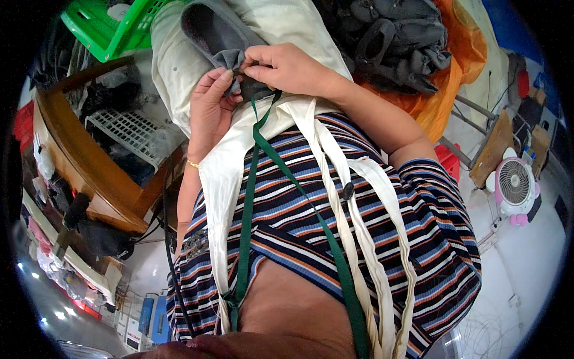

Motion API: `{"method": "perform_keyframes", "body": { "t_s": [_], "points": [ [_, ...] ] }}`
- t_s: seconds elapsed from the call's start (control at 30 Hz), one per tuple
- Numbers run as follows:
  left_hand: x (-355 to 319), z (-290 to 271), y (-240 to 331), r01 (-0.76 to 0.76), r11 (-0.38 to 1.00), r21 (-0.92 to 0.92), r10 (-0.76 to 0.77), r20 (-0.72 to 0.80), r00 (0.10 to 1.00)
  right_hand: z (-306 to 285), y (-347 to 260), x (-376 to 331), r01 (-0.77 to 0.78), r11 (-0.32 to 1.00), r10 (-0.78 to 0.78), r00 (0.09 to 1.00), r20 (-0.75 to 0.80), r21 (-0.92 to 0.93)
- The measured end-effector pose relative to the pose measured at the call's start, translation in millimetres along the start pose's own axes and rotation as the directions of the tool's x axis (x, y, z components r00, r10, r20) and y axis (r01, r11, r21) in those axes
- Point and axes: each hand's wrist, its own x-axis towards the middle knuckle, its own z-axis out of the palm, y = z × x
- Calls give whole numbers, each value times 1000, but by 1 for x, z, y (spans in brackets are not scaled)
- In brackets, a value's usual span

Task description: The person sits and sews the edges of grey fabric slippers using a needle and thread. They pick up slippers from a green basket, stitch the seams, and place the finished items into an orange bag.

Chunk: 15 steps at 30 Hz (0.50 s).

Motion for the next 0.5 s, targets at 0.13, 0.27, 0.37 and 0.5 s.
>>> {"method": "perform_keyframes", "body": {
  "t_s": [0.13, 0.27, 0.37, 0.5],
  "points": [
    [1, -1, -4, -43, 999, 22, 44, -24, 999, 5, 0, 2, -51, 993, 50, 999, 16, 111],
    [0, 1, -2, -47, 998, 39, 48, -11, 999, 8, -1, 3, -99, 990, 96, 995, 31, 97],
    [-1, 3, 2, -29, 996, 82, 31, -23, 999, 7, -4, 5, -148, 982, 144, 989, 39, 122],
    [-1, 3, 0, -27, 995, 99, 30, -33, 999, 6, -3, 5, -190, 968, 185, 982, 45, 163]
  ]
}}
